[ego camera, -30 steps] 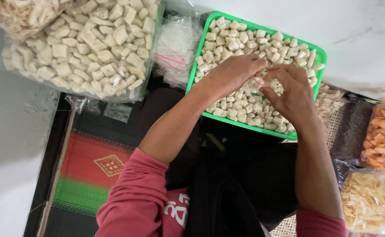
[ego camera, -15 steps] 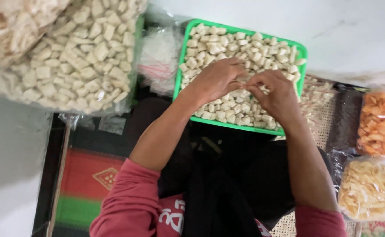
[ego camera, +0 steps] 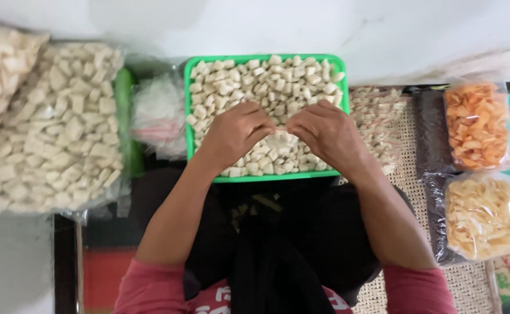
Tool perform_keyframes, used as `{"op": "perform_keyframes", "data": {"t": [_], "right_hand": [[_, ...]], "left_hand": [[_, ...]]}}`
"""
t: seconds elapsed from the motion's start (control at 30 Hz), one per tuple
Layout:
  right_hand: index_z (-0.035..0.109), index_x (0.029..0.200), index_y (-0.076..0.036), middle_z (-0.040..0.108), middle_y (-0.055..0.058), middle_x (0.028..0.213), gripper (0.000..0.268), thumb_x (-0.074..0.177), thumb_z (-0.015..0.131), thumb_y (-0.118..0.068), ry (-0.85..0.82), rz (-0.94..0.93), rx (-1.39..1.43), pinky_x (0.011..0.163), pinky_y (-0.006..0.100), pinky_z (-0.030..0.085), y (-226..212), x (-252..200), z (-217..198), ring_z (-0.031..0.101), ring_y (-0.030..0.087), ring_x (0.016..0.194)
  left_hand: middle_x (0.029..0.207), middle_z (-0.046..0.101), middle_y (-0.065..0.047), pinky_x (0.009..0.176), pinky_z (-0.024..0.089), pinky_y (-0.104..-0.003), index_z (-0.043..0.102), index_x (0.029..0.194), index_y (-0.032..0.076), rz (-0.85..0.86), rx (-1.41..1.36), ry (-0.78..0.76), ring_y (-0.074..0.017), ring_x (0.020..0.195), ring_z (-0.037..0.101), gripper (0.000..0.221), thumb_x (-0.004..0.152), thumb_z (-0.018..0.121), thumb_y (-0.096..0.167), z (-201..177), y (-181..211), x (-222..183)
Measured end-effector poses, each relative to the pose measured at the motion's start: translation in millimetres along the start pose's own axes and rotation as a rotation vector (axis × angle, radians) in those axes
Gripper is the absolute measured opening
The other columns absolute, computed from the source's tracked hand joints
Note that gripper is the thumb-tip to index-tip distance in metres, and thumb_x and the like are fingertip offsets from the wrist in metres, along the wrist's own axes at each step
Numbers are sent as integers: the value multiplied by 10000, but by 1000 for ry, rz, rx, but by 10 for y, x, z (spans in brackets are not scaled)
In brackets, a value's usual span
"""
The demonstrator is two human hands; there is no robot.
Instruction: Packaging small cube-shaped snacks into small plastic bags from a tray.
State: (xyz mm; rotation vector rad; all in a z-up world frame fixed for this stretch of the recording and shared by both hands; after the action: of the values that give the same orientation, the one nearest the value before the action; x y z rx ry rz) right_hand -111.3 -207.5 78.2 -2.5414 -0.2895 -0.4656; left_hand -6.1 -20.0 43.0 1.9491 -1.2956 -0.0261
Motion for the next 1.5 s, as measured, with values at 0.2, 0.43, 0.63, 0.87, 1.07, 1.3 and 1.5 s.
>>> {"op": "perform_keyframes", "data": {"t": [0.2,0.43,0.63,0.87,1.07,1.3,1.5], "right_hand": [[814,1129,41,801,168,1056,67,1114,833,104,199,113,-331,708,269,588,900,-552,-1068,750,222,916],[674,1153,-79,691,104,1049,116,1198,655,-184,122,770,-240,981,550,396,3042,-1798,-1132,615,268,929],[735,1088,-175,774,122,982,95,1052,652,-205,-33,870,-449,1212,572,247,4753,-3081,-581,703,429,964],[768,1094,-167,778,161,1045,235,969,591,-259,-108,1038,-406,934,506,442,5243,-3227,-188,689,415,1017],[821,1128,-178,801,214,1046,334,983,522,-207,-305,1217,-386,823,509,496,5226,-2874,-17,728,460,946],[667,1330,-215,738,197,1181,401,1028,470,-38,-381,1347,-262,699,519,533,5092,-2684,194,696,441,997],[675,1474,-129,707,175,1361,539,947,564,-156,-238,517,-657,1179,426,407,5861,-3185,222,640,344,1266]], "left_hand": [[1023,624,-100,689,511,-395,682,1151,60,-57,22,27,-241,817,628,157,1059,630,176,-355,118,-94],[1097,655,-126,713,560,-450,651,1254,65,-50,192,-49,-320,982,657,291,974,729,76,-329,376,-59],[1100,653,-79,802,560,-423,657,1226,98,-125,325,-184,-273,1011,656,312,928,750,100,-322,434,-16],[1137,654,-65,809,565,-494,669,1251,134,-230,411,-256,-308,1046,642,299,957,696,177,-250,343,-6],[1295,580,-35,1004,549,-564,581,1380,201,-300,382,-361,-334,1206,568,401,984,629,242,-130,217,-80],[1268,590,-45,896,570,-577,588,1342,194,-324,346,-394,-332,1153,588,374,974,649,219,-113,246,6],[973,628,-93,663,499,-431,631,1075,79,-215,286,-299,-283,866,630,109,972,636,42,-185,444,110]]}}
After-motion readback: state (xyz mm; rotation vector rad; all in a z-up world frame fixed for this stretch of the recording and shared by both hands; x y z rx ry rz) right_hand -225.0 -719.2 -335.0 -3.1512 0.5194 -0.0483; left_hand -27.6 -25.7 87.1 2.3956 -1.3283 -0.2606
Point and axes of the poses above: each hand's wrist, its own x-axis towards the middle knuckle, its own z-axis out of the palm, y = z × x, the point moved 2 cm from there along x, towards the middle knuckle
